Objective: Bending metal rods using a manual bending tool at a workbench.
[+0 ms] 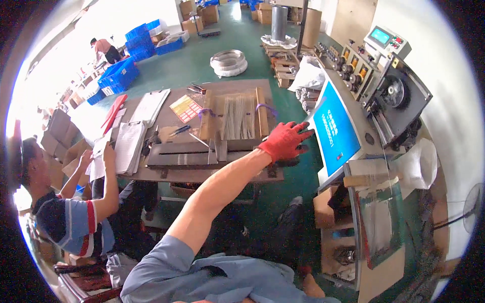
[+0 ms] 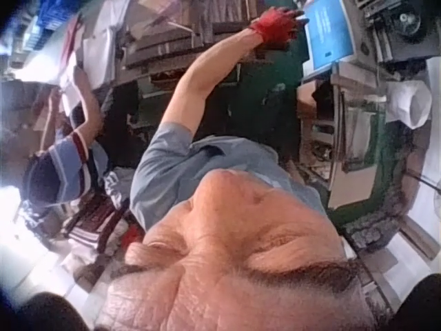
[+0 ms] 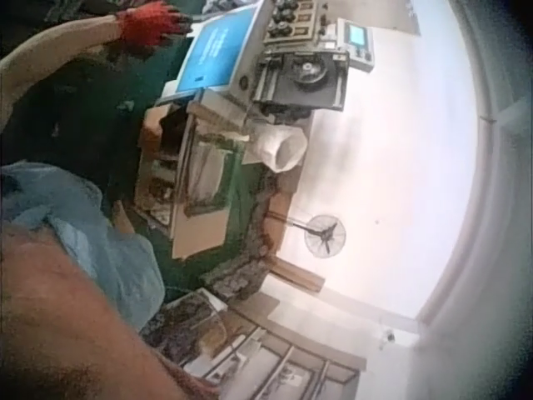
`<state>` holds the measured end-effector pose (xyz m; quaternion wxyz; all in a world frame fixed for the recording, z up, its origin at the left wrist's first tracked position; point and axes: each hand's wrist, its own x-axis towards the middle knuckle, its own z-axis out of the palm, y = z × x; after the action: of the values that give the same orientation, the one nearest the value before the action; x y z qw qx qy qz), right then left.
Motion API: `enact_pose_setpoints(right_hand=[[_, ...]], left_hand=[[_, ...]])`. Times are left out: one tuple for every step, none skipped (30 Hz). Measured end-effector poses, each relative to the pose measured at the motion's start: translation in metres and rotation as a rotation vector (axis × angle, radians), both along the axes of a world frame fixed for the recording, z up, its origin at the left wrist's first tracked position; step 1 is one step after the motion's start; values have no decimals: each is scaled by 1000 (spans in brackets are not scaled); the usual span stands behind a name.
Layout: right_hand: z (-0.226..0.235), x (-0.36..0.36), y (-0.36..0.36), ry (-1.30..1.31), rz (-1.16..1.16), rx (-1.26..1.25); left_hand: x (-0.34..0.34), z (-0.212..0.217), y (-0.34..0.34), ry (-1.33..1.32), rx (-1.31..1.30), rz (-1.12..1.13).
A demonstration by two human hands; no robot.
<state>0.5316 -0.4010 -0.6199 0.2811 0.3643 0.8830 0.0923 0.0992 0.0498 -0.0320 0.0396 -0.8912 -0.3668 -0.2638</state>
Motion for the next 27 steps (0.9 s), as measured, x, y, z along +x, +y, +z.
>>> enact_pose_setpoints(right_hand=[[1, -12, -19, 32, -166, -149], [11, -14, -45, 64, -325, -300], [35, -58, -34, 130, -436, -461], [64, -79, -29, 161, -588, -621], [90, -85, -19, 168, -598, -624], [111, -93, -8, 150, -694, -652], [121, -96, -6, 133, -797, -670], [121, -96, -4, 139, -811, -662], [115, -98, 7, 137, -791, -556], [107, -102, 21, 135, -761, -453], [85, -90, 20, 135, -768, -439], [64, -90, 30, 211, -788, -422], [44, -94, 42, 289, -800, -406], [28, -100, 64, 366, -807, -391], [9, -97, 77, 442, -812, -383], [-8, -94, 82, 511, -830, -363], [-25, -90, 83, 574, -832, -354], [-41, -83, 89, 638, -841, -341], [-50, -78, 77, 731, -911, -306], [-53, -89, 90, 795, -874, -324], [-55, -96, 97, 857, -846, -342], [-55, -88, 87, 935, -884, -305], [-53, -86, 87, 991, -869, -307], [-50, -82, 89, 1046, -859, -310], [-46, -73, 92, 1105, -875, -292], [-40, -71, 99, 1100, -872, -284], [-33, -67, 105, 1021, -895, -306]], left_hand=[[1, 2, 2, 129, -126, 46], [-1, 2, 4, 259, -253, 99], [-14, -22, 12, 274, -180, 167], [-14, -25, 13, 288, -187, 167], [-13, -23, 14, 328, -210, 174], [-14, -24, 14, 367, -233, 186], [-8, -22, 14, 344, -210, 182], [-1, -20, 14, 343, -201, 168], [0, -19, 14, 342, -200, 172], [-1, -18, 15, 345, -201, 184], [2, -16, 17, 338, -190, 178], [3, -16, 18, 335, -208, 173], [3, -16, 19, 335, -227, 173], [2, -15, 21, 336, -218, 184], [2, -16, 22, 355, -239, 177], [7, -15, 24, 363, -255, 156], [3, -15, 24, 383, -281, 188], [4, -14, 26, 374, -280, 194], [41, -15, 31, 388, -273, 130], [19, -22, 33, 388, -303, 179], [0, -31, 34, 355, -336, 207], [19, -26, 36, 352, -319, 176], [7, -26, 36, 356, -361, 200], [-4, -26, 37, 358, -405, 219], [-2, -18, 37, 374, -485, 210], [-1, -13, 38, 367, -480, 209], [1, -9, 40, 390, -482, 168]])
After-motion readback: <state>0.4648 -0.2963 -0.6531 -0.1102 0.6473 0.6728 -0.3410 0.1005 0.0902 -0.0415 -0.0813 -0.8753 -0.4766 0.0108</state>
